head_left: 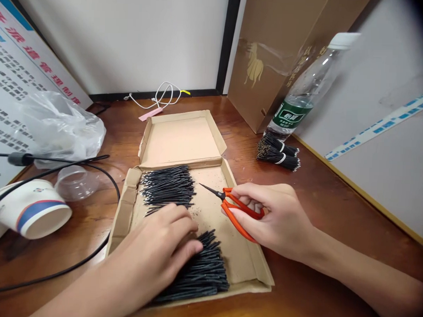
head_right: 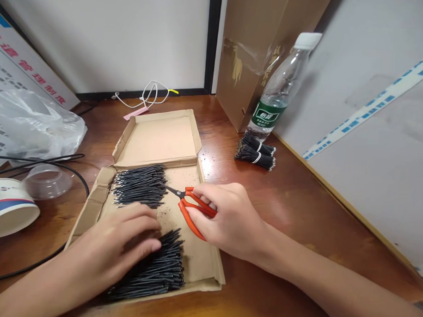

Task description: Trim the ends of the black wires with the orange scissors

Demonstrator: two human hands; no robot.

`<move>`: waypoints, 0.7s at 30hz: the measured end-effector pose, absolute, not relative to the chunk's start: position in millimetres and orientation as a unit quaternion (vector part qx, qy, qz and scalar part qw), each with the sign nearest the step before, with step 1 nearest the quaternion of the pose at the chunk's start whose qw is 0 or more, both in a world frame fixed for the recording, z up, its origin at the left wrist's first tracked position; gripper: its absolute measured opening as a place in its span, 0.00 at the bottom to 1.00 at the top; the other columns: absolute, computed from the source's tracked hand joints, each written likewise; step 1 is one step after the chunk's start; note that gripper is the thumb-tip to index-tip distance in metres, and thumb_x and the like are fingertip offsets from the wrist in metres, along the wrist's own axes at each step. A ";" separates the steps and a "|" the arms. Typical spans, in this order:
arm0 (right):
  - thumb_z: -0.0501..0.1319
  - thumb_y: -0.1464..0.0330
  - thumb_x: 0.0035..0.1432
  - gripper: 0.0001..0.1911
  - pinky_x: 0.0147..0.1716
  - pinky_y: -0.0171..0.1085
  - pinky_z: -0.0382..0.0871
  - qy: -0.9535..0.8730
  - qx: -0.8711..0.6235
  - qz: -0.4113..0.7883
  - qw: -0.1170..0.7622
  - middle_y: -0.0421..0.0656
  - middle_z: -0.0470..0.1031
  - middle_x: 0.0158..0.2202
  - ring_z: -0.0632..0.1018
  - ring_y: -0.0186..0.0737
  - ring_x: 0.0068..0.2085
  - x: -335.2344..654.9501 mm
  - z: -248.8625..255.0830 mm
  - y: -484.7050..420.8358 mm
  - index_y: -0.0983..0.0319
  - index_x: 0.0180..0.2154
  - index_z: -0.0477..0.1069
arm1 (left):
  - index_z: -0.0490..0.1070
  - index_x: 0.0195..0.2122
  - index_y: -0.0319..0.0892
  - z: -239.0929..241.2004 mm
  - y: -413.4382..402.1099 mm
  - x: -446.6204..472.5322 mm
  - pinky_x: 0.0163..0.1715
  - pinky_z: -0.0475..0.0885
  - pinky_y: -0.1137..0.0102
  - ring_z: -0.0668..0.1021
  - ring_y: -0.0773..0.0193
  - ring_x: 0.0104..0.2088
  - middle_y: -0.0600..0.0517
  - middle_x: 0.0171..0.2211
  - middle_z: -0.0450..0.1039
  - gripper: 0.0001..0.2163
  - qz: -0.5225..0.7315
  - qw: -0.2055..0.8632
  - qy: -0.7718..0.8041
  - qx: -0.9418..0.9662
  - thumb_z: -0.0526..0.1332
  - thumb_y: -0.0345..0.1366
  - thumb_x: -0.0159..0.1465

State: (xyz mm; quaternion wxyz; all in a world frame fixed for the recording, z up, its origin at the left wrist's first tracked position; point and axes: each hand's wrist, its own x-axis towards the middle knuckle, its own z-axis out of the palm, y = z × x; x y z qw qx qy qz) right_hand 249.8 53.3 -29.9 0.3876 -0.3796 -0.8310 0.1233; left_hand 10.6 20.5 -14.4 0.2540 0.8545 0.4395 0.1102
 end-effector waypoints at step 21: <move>0.62 0.73 0.59 0.03 0.21 0.31 0.58 -0.836 -0.373 0.132 0.380 0.35 0.68 0.21 0.63 0.29 0.20 252.9 -33.3 52.1 0.62 0.31 0.71 | 0.73 0.29 0.42 -19.6 18.0 11.5 0.28 0.63 0.73 0.74 0.66 0.26 0.56 0.25 0.74 0.07 0.225 0.367 0.500 0.751 0.63 0.31 0.65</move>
